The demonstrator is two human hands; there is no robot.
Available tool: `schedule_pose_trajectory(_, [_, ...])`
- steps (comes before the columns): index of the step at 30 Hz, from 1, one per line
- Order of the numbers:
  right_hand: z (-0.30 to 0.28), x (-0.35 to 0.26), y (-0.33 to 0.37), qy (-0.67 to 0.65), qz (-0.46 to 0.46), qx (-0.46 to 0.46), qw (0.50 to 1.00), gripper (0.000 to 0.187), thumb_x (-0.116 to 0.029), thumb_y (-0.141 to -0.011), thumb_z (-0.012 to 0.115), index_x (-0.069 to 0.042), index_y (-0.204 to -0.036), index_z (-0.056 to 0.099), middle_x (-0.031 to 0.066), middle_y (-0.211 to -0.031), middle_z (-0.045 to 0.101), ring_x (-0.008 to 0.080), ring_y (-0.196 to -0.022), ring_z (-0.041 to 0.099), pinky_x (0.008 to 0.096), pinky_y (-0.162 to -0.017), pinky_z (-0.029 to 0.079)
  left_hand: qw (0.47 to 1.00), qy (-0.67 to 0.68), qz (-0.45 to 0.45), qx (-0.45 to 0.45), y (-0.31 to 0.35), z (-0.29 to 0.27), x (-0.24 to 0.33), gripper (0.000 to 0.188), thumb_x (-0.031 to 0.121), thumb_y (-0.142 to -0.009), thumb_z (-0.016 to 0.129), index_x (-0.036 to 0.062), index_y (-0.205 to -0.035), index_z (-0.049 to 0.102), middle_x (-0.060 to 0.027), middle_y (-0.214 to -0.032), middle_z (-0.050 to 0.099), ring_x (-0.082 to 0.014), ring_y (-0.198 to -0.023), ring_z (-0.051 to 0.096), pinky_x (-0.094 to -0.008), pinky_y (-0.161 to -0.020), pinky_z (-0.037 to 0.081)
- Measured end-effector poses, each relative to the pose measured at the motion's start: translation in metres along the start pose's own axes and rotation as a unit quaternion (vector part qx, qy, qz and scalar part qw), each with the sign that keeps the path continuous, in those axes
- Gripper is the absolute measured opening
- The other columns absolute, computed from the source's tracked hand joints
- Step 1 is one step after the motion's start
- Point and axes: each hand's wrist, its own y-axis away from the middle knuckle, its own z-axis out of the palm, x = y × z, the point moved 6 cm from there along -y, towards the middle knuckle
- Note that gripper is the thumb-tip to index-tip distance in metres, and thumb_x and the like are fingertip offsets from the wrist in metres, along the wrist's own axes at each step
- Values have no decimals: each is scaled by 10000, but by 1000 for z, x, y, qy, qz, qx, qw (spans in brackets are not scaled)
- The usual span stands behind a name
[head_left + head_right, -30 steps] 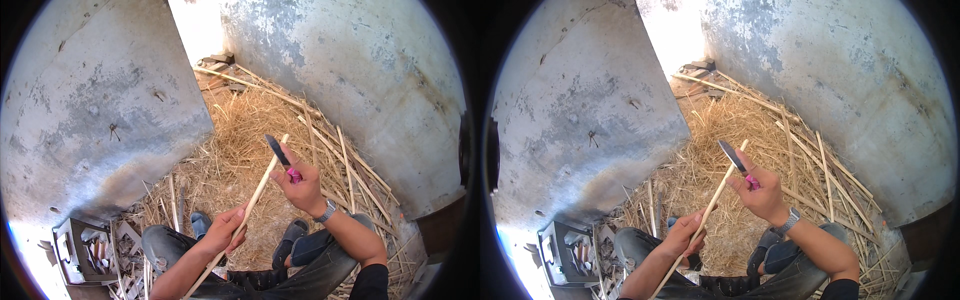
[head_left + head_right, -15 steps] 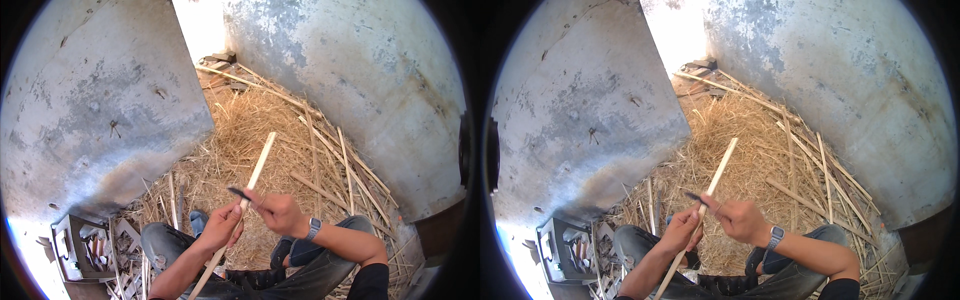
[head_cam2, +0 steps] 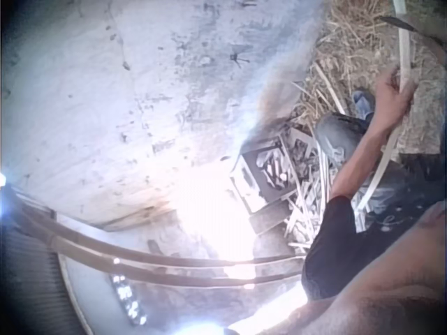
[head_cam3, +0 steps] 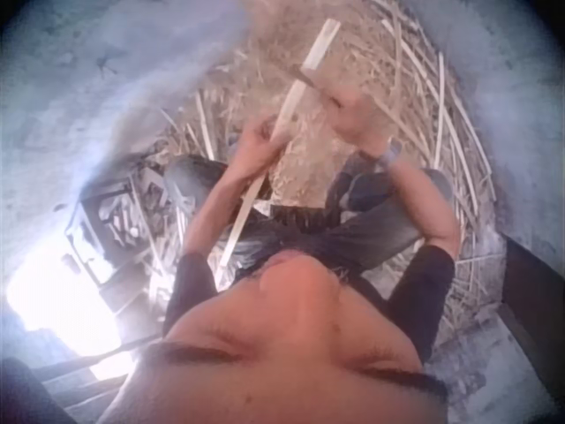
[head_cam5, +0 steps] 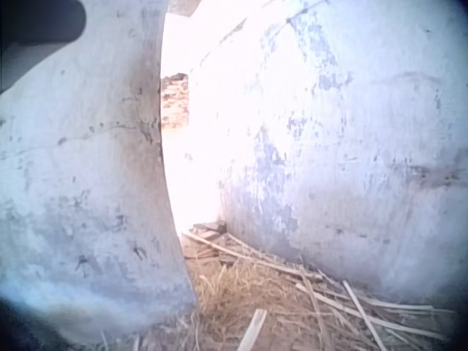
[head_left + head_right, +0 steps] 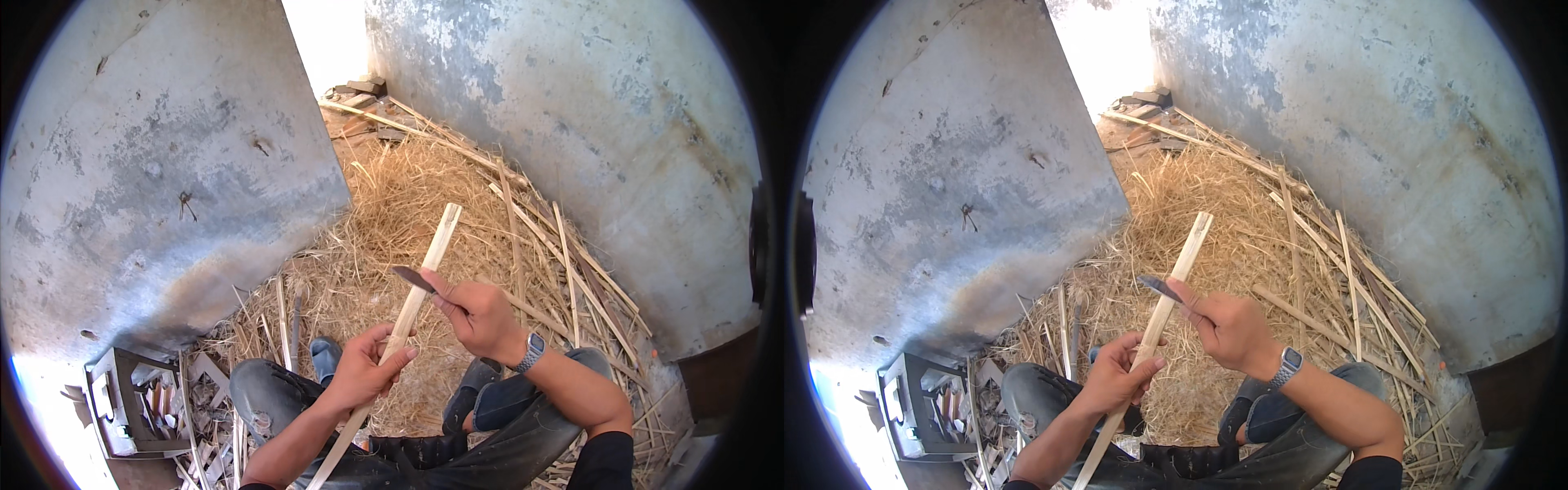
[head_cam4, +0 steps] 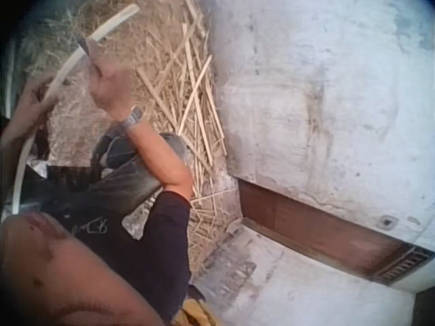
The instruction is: The person carves and shapes a wooden stick by scraping along its length with a knife.
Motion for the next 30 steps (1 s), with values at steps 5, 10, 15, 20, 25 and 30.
schedule_pose_trajectory(5, [-10,17,-6,4,21,49,999,423,-106,-966,685,-90,-1389,687,155,-691,596,295,-597,583,409,-588,461,1000,-3,1,-7,-1,5,-1,409,183,-1003,749,52,-1362,601,41,-656,567,-38,-477,505,-219,-409,386])
schedule_pose_trajectory(10, [-6,20,-3,-18,12,81,996,421,-94,-957,680,-86,-1379,691,173,-707,606,318,-591,599,425,-580,461,1000,-5,-13,-4,2,7,1,425,170,-1006,741,43,-1382,587,42,-646,562,-49,-450,497,-224,-398,381])
schedule_pose_trajectory(15, [33,0,16,-42,-24,-40,998,534,-128,-960,638,-194,-1489,612,126,-670,615,307,-565,621,429,-535,489,1000,26,-8,7,-1,0,-3,422,167,-1003,744,24,-1369,592,32,-628,566,-63,-429,500,-231,-382,372])
schedule_pose_trajectory(20, [48,-6,26,-48,-49,-75,995,589,-120,-942,625,-235,-1518,578,99,-638,608,298,-535,619,427,-511,492,999,44,-16,27,-1,-6,-4,392,177,-999,751,16,-1326,606,20,-617,569,-70,-419,499,-232,-375,362])
schedule_pose_trajectory(25, [44,-16,18,-39,-34,-135,990,523,-67,-924,647,-176,-1436,664,118,-675,625,288,-567,642,409,-549,498,998,24,-41,35,-5,-10,-14,443,185,-1012,741,28,-1402,600,40,-633,558,-48,-440,481,-225,-392,341])
schedule_pose_trajectory(30, [26,42,-9,-1,-5,2,1000,525,-157,-984,626,-270,-1495,599,138,-638,606,295,-519,598,419,-511,471,997,73,-16,10,-5,0,-14,499,143,-1009,732,28,-1460,552,41,-655,538,-58,-451,472,-225,-410,353])
